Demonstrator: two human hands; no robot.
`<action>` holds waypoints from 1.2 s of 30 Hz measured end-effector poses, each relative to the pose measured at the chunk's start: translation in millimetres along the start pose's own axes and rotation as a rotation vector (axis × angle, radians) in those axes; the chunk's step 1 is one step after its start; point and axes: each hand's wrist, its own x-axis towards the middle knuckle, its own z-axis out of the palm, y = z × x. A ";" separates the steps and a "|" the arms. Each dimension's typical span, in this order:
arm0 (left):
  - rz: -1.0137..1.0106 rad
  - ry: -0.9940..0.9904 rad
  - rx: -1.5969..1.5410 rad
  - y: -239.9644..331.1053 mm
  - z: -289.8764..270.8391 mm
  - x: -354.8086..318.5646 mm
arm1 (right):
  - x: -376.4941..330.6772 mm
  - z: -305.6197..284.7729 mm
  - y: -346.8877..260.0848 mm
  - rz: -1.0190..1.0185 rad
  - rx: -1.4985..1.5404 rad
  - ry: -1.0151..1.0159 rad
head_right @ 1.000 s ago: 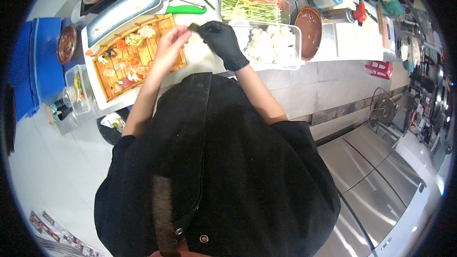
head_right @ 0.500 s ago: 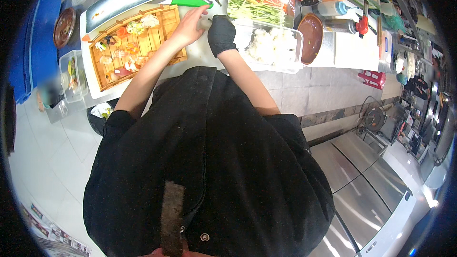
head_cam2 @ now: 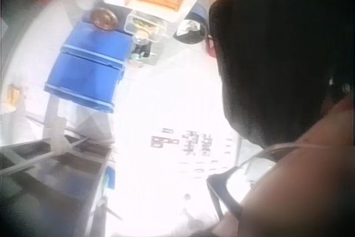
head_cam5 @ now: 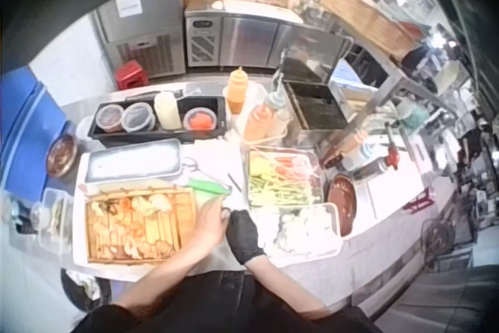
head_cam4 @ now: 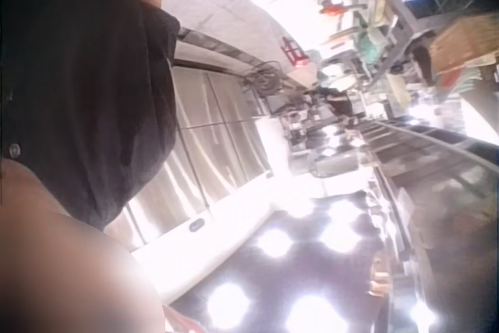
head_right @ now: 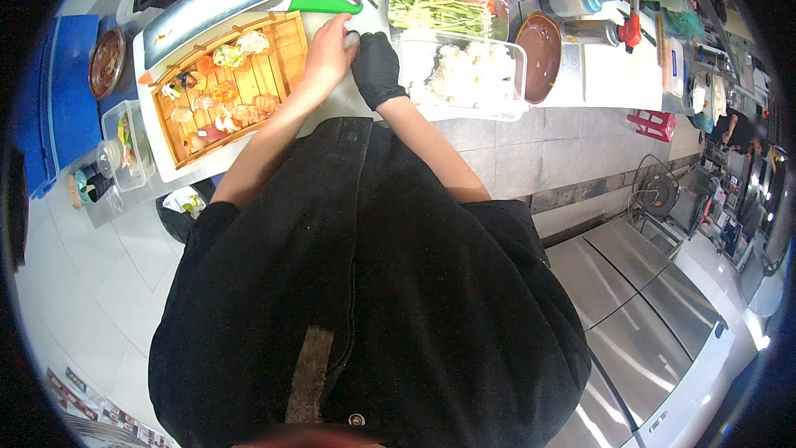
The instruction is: The person assembles sushi on a wooden board, placing rice and toppings, then adds sauces and garnishes. The person uses a spoon and a squeeze bottle to apply condiments and arranges the pieces on the board.
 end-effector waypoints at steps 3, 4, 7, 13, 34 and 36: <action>-0.055 0.068 -0.017 8.8 1.8 -16.5 | 1.5 -5.4 -1.3 0.020 0.091 -0.047; -0.088 0.062 -0.085 10.4 0.6 -22.4 | 2.8 -7.1 -0.8 0.018 0.106 -0.055; -0.270 -0.055 -0.197 9.2 -7.8 -29.7 | 5.6 -10.9 2.4 -0.013 0.160 -0.100; 0.211 -0.177 0.138 -11.2 -30.3 8.1 | -6.6 -7.8 -0.9 0.081 0.097 -0.029; 0.110 -0.276 0.067 -11.8 -27.1 0.5 | 4.9 15.1 8.2 0.178 0.221 0.064; 0.106 -0.252 0.075 -10.9 -25.9 -1.2 | 7.2 16.9 8.2 0.175 0.204 0.076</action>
